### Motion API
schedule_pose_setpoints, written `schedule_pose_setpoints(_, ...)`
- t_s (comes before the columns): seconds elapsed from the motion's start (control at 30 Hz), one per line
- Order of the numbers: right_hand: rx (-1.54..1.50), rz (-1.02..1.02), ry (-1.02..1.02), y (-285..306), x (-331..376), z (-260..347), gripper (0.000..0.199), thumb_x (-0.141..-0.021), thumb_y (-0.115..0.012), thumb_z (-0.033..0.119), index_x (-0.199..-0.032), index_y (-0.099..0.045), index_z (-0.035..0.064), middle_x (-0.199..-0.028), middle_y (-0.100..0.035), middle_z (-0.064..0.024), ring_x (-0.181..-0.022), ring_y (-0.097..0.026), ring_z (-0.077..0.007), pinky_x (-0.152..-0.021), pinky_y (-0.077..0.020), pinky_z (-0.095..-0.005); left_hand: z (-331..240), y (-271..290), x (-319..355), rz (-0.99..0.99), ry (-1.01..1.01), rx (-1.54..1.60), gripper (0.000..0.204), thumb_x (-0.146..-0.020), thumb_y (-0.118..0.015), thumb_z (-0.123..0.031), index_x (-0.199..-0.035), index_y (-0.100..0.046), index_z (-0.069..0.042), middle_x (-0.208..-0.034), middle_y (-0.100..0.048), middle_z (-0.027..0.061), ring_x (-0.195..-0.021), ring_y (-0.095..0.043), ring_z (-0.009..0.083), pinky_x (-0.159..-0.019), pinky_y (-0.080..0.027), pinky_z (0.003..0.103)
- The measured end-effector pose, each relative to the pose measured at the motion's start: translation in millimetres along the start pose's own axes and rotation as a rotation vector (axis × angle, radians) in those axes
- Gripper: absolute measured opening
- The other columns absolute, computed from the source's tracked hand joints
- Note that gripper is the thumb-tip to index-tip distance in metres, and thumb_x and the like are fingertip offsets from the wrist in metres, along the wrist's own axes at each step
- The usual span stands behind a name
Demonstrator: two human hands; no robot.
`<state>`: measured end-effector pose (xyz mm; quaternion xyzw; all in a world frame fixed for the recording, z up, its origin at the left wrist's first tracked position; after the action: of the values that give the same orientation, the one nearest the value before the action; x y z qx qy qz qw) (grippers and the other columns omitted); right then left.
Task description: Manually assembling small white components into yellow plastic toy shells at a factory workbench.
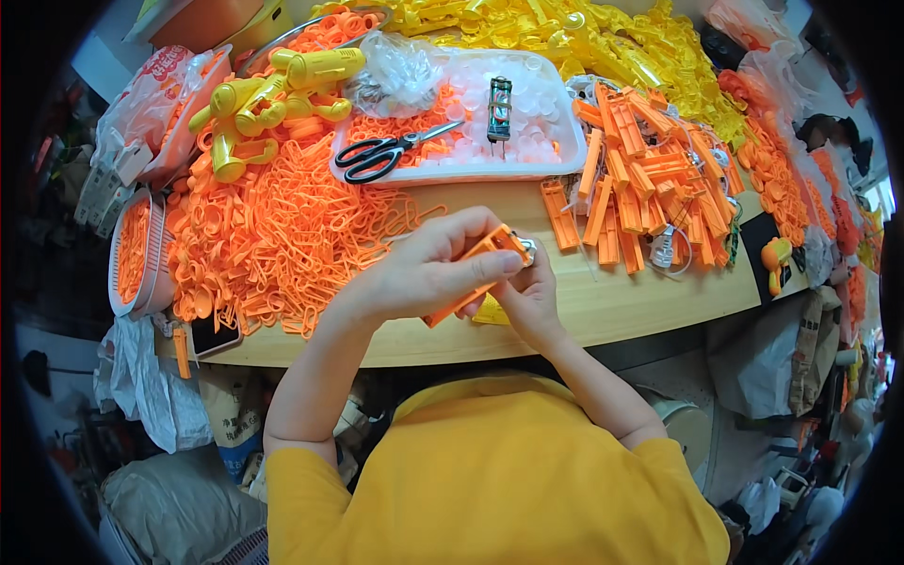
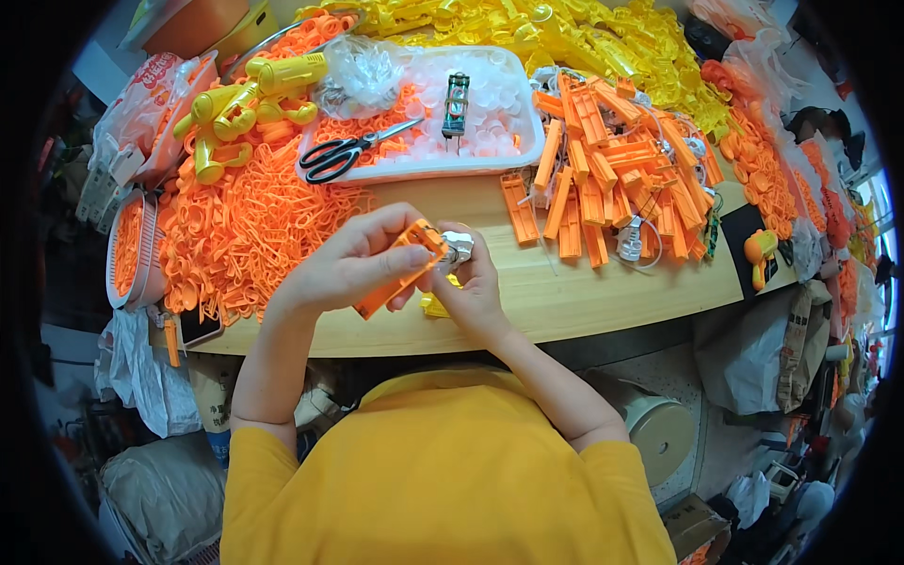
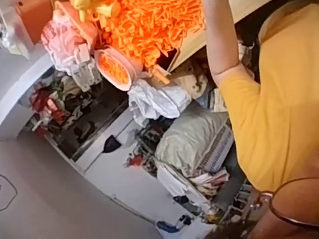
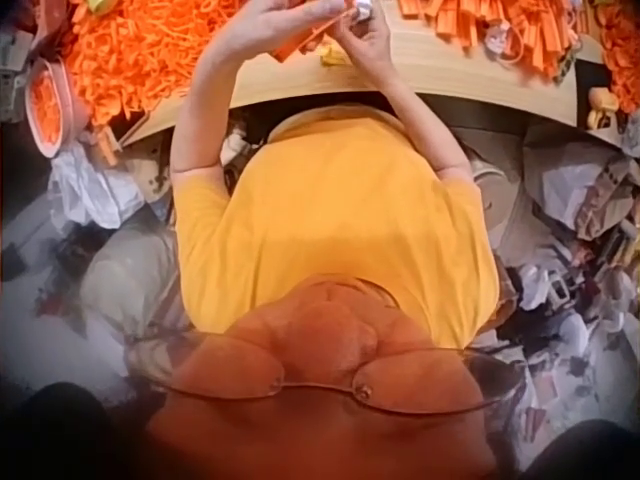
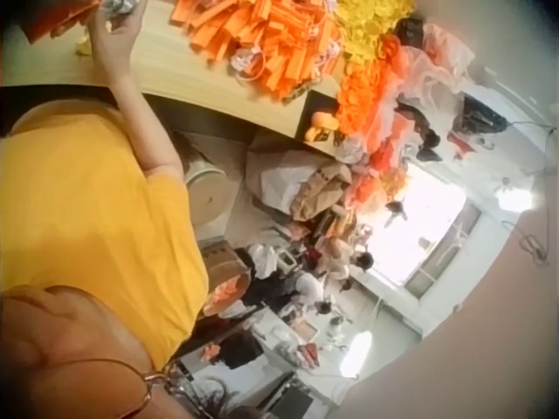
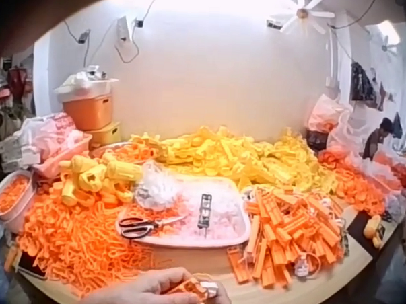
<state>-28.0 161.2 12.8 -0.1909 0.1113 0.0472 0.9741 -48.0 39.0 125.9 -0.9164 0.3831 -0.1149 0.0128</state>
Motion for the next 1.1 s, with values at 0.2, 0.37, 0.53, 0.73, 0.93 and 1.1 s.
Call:
schedule_pose_setpoints(0.2, -0.388, 0.103, -0.322, -6, 4, 2, 0.038, -0.092, -0.065, 0.013, -0.125, -0.047, 0.0069, -0.109, -0.063, -0.0114, -0.1, -0.066, -0.0258, -0.091, -0.0548, -0.0417, 24, 41, 6, -0.292, -0.018, -0.142, 0.021, -0.097, -0.066, -0.024, -0.103, -0.058, -0.005, -0.079, -0.064, 0.0023, -0.06, -0.058, 0.0081, -0.052, -0.047, 0.024)
schedule_pose_setpoints(0.37, -0.412, -0.006, -0.425, 12, 5, -3, 0.038, -0.089, -0.064, 0.013, -0.122, -0.048, 0.0049, -0.106, -0.063, -0.0111, -0.096, -0.066, -0.0252, -0.089, -0.055, -0.0408, 51, 54, 13, -0.432, 0.001, -0.545, 0.019, -0.092, -0.07, -0.018, -0.1, -0.06, -0.004, -0.078, -0.058, -0.0028, -0.067, -0.053, 0.003, -0.055, -0.043, 0.022)
schedule_pose_setpoints(0.53, -0.334, -0.071, -0.384, 18, -1, -2, 0.032, -0.088, -0.066, 0.017, -0.113, -0.051, 0.0034, -0.095, -0.063, -0.01, -0.085, -0.067, -0.0206, -0.08, -0.0567, -0.0376, 75, 34, 17, -0.417, -0.107, -0.376, 0.023, -0.092, -0.071, -0.021, -0.104, -0.064, -0.003, -0.077, -0.056, -0.003, -0.069, -0.051, 0.0034, -0.06, -0.043, 0.022)
schedule_pose_setpoints(0.73, -0.08, -0.188, -0.347, 24, -6, -7, 0.025, -0.091, -0.067, 0.023, -0.099, -0.053, 0.0043, -0.076, -0.062, -0.0069, -0.063, -0.063, -0.0157, -0.059, -0.0553, -0.0295, 83, 13, 20, -0.443, -0.052, -0.463, 0.022, -0.092, -0.07, -0.023, -0.093, -0.066, -0.001, -0.066, -0.057, -0.0008, -0.061, -0.051, 0.0053, -0.056, -0.042, 0.025)
schedule_pose_setpoints(0.93, -0.159, -0.232, -0.408, 20, -3, -9, 0.031, -0.098, -0.056, 0.036, -0.098, -0.054, 0.0051, -0.071, -0.06, -0.0071, -0.056, -0.06, -0.0148, -0.053, -0.0524, -0.0263, 107, -3, 15, -0.343, -0.036, -0.259, 0.018, -0.091, -0.066, -0.019, -0.086, -0.065, -0.001, -0.065, -0.057, -0.0011, -0.058, -0.049, 0.0055, -0.054, -0.04, 0.024)
schedule_pose_setpoints(1.1, -0.156, -0.146, -0.411, 23, -1, -3, 0.036, -0.1, -0.05, 0.042, -0.102, -0.056, 0.0063, -0.072, -0.062, -0.0086, -0.06, -0.063, -0.0175, -0.057, -0.0536, -0.0287, 114, -15, 10, -0.196, 0.009, 0.092, 0.024, -0.095, -0.056, -0.024, -0.087, -0.063, -0.002, -0.07, -0.056, 0.0013, -0.055, -0.048, 0.0093, -0.053, -0.041, 0.024)
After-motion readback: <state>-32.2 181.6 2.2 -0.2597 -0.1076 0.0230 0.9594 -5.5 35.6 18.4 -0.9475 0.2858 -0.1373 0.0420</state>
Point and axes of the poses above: each hand's wrist, its own x-axis away from the middle knuckle, its own y-axis out of the back of the hand, z = x × y, the point moved 6 cm from there along -x, towards the middle knuckle
